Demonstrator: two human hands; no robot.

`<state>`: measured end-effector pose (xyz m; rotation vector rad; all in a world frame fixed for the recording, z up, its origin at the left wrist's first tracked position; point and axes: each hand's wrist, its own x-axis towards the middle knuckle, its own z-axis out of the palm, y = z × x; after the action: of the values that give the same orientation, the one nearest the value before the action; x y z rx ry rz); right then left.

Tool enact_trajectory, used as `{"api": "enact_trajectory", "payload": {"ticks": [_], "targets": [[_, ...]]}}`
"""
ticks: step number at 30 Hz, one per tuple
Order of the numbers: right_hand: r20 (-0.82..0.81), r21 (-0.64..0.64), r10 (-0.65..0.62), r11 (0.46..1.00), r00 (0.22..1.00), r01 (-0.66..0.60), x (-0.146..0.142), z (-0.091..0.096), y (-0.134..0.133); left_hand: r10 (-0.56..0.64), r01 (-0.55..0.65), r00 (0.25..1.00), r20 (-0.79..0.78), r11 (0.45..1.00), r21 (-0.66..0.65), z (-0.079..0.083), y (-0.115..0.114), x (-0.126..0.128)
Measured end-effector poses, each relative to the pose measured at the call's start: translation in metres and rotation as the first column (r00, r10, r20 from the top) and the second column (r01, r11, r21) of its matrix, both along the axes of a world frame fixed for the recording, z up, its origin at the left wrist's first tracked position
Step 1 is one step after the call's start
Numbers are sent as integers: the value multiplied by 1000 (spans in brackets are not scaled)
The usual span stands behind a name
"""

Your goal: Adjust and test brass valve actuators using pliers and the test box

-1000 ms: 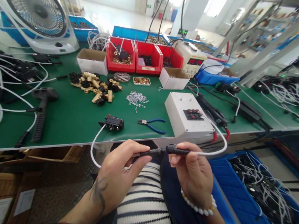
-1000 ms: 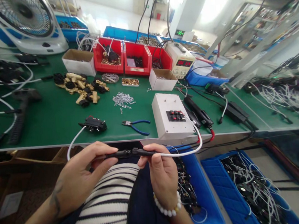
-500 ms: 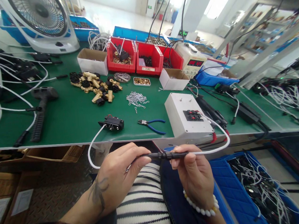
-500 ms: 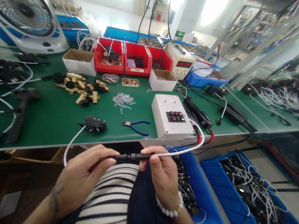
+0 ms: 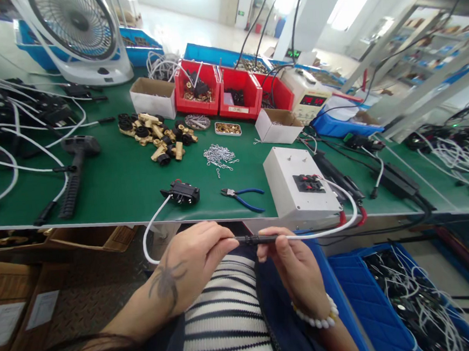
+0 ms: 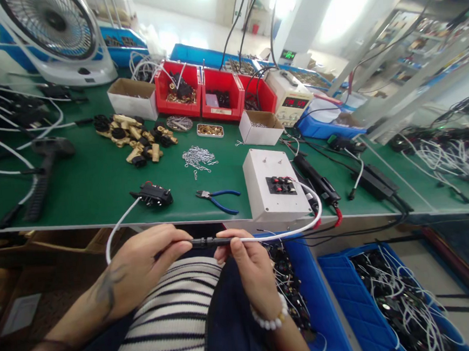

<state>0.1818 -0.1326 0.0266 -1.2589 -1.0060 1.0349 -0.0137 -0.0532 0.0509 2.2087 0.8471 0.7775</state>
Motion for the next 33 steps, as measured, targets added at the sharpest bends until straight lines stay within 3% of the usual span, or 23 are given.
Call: {"api": "enact_trajectory", "payload": {"ticks": [2, 4, 6, 8, 10, 12, 13, 15, 17, 20, 24, 29, 33], "targets": [[106, -190, 158, 972, 982, -136, 9, -10, 1, 157, -158, 987, 15, 985, 68, -9, 19, -4], [205, -379, 358, 887, 911, -263, 20, -16, 1, 421, -422, 906, 33, 899, 117, -21, 44, -10], [243, -491, 514, 796, 822, -353, 29, -13, -1, 572, -569, 819, -46, 819, 71, -33, 69, -18], [279, -486, 568, 779, 775, -396, 37, -1, -1, 531, -541, 834, -153, 841, -31, -43, 87, -26], [409, -387, 481, 861, 776, -330, 45, 18, 6, 446, -471, 872, -202, 876, -102, -47, 94, -30], [596, -156, 169, 983, 785, -93, 58, 35, 23, 387, -419, 897, -213, 898, -133, -48, 93, -32], [667, -9, -24, 999, 745, 40, 67, 42, 34, 365, -399, 906, -214, 906, -140, -49, 89, -32], [737, 257, -329, 944, 591, 206, 89, 47, 63, 334, -365, 920, -204, 921, -137, -50, 81, -28], [775, 368, -421, 907, 471, 205, 114, 43, 95, 314, -335, 934, -170, 935, -117, -51, 71, -23], [856, 271, -310, 950, 413, 151, 144, 30, 131, 272, -279, 958, -91, 956, -86, -50, 54, -15], [931, 103, -119, 993, 345, 64, 158, 19, 148, 148, -147, 980, 131, 989, -16, -34, 29, -11], [954, 68, -102, 990, 282, 126, 155, 20, 146, 5, -27, 965, 263, 997, 78, -8, 10, -13], [962, 65, -106, 984, 252, 167, 152, 21, 147, -25, -13, 951, 307, 993, 121, 0, 4, -13]]}}
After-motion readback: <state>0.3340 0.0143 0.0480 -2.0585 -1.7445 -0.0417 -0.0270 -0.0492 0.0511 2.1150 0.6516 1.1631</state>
